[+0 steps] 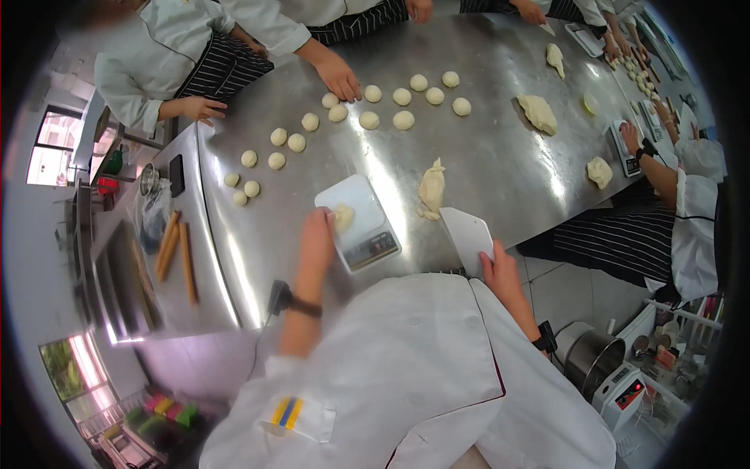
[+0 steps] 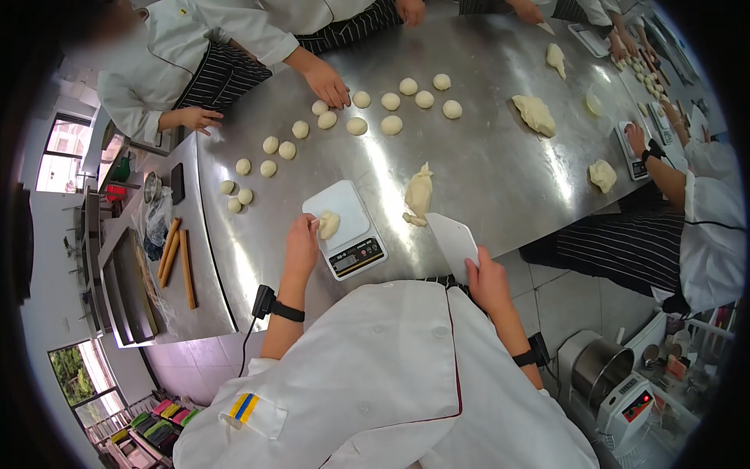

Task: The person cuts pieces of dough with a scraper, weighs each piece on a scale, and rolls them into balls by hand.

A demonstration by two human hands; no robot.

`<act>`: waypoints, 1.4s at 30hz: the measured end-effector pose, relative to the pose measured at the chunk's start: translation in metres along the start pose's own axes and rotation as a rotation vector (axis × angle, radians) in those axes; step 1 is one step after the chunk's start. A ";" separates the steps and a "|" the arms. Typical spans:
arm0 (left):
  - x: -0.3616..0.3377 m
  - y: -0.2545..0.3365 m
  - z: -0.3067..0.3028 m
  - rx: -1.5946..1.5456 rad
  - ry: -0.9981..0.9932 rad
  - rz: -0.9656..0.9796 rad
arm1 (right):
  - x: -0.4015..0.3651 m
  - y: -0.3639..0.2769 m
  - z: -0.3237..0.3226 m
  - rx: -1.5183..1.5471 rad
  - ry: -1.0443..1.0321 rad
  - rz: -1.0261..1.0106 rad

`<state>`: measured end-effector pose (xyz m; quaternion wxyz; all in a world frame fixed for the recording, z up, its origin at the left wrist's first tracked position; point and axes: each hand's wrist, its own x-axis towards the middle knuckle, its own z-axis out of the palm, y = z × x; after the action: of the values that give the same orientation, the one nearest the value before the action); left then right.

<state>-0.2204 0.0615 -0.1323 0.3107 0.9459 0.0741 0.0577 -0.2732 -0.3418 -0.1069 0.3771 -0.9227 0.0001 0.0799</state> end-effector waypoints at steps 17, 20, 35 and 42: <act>-0.002 -0.012 0.001 -0.228 -0.070 -0.103 | 0.009 -0.011 0.003 0.014 -0.015 -0.043; -0.002 -0.010 -0.001 -0.448 -0.076 -0.169 | 0.009 -0.009 0.005 0.019 -0.019 -0.032; 0.005 0.018 -0.032 -0.677 -0.163 -0.258 | 0.009 -0.004 0.003 0.039 -0.009 -0.009; 0.014 0.019 -0.008 -1.253 -0.001 -0.358 | 0.007 -0.001 0.003 0.040 0.013 -0.039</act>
<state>-0.2060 0.0536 -0.1139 0.8084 0.5585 0.1825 0.0367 -0.2666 -0.3385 -0.1088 0.3969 -0.9154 -0.0139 0.0663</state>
